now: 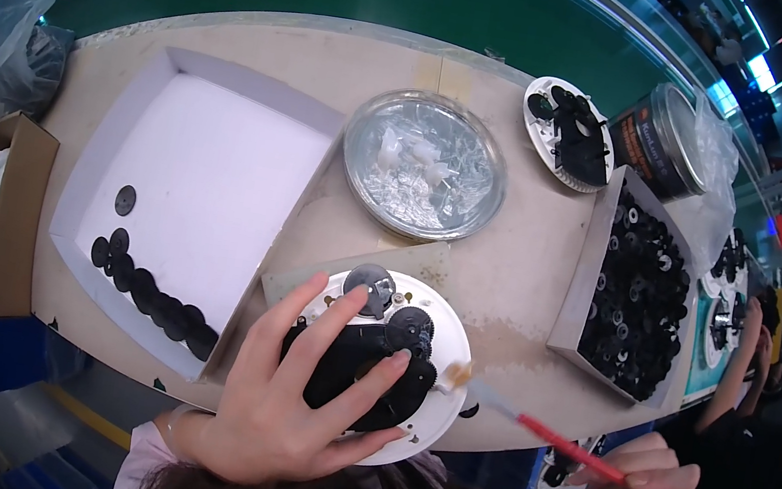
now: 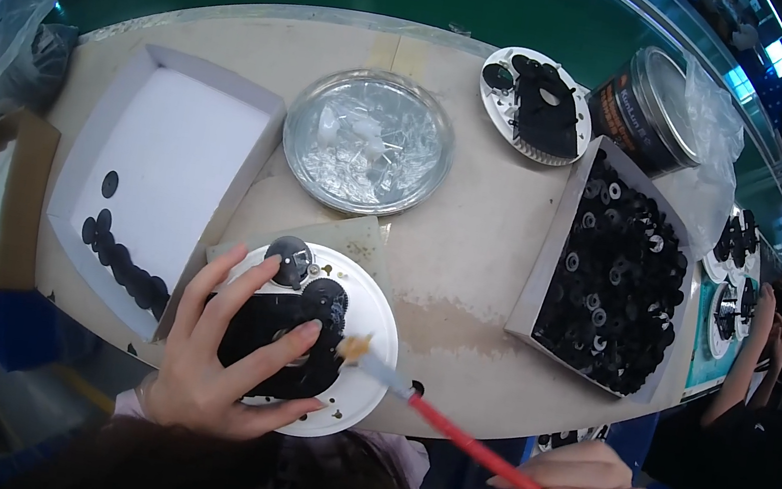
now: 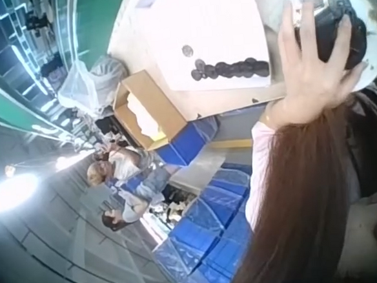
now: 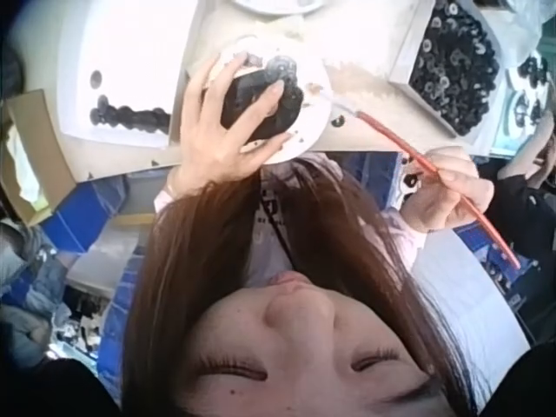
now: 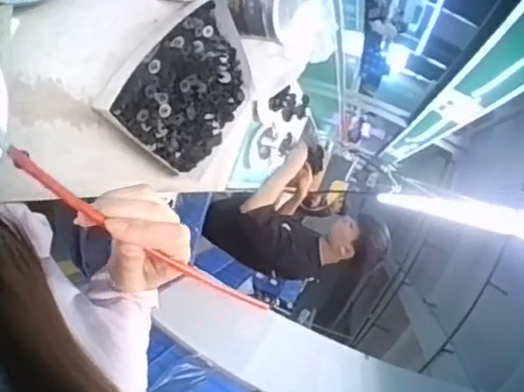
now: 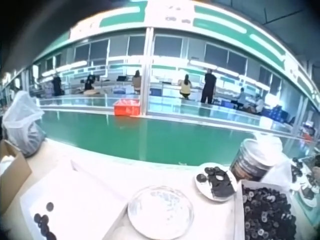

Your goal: The recorder is assembling small black circular parts onto a larger white fixture base using a brush and adhesive.

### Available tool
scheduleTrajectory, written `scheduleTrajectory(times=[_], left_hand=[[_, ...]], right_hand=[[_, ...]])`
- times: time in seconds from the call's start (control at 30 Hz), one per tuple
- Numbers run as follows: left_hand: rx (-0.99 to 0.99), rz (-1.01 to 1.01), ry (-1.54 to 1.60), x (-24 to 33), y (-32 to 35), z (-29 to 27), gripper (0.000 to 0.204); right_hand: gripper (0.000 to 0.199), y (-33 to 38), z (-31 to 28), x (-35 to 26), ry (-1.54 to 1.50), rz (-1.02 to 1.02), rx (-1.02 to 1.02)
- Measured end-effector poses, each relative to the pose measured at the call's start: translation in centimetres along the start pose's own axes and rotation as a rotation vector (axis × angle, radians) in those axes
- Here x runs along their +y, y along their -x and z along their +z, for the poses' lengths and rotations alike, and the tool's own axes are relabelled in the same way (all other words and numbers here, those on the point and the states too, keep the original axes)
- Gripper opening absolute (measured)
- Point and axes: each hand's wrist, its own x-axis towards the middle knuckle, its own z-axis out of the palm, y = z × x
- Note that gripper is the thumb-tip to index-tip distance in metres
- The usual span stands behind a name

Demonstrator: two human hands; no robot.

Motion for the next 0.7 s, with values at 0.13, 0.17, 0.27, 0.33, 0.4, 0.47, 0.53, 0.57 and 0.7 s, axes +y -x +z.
scheduleTrajectory(times=[0.13, 0.17, 0.27, 0.33, 0.4, 0.47, 0.53, 0.57, 0.7], left_hand=[[0.0, -0.042, 0.044, 0.2, 0.2, 0.2, 0.05], [0.017, -0.039, 0.041, 0.1, 0.2, 0.3, 0.05], [0.101, -0.003, 0.109, -0.5, 0.7, 0.8, 0.044], [0.132, 0.024, 0.176, -0.6, 0.7, 0.9, 0.044], [0.171, 0.046, 0.169, -0.2, 0.7, 0.6, 0.044], [0.184, 0.047, 0.177, 0.0, 0.7, 0.3, 0.043], [0.221, 0.057, 0.172, 0.2, 0.7, -0.4, 0.043], [0.235, 0.061, 0.181, 0.2, 0.7, -0.8, 0.042], [0.359, 0.093, 0.089, -0.7, -1.0, -4.4, 0.043]], right_hand=[[0.02, -0.6, 0.2, 1.9, -0.012, -0.13, 0.015], [0.019, -1.1, 0.2, 2.3, 0.012, -0.191, -0.063], [0.01, -2.4, 2.1, 3.4, 0.166, -0.323, -0.138], [0.023, -3.9, 3.8, 3.9, 0.268, -0.394, -0.173], [0.025, -5.0, 5.0, 5.0, 0.296, -0.465, -0.178], [0.025, -5.5, 6.2, 6.1, 0.319, -0.526, -0.17], [0.026, -5.9, 7.1, 7.0, 0.394, -0.515, -0.233], [0.026, -6.0, 7.3, 7.2, 0.388, -0.536, -0.225], [0.03, -5.8, 7.1, 8.0, 0.464, -0.581, -0.357]])
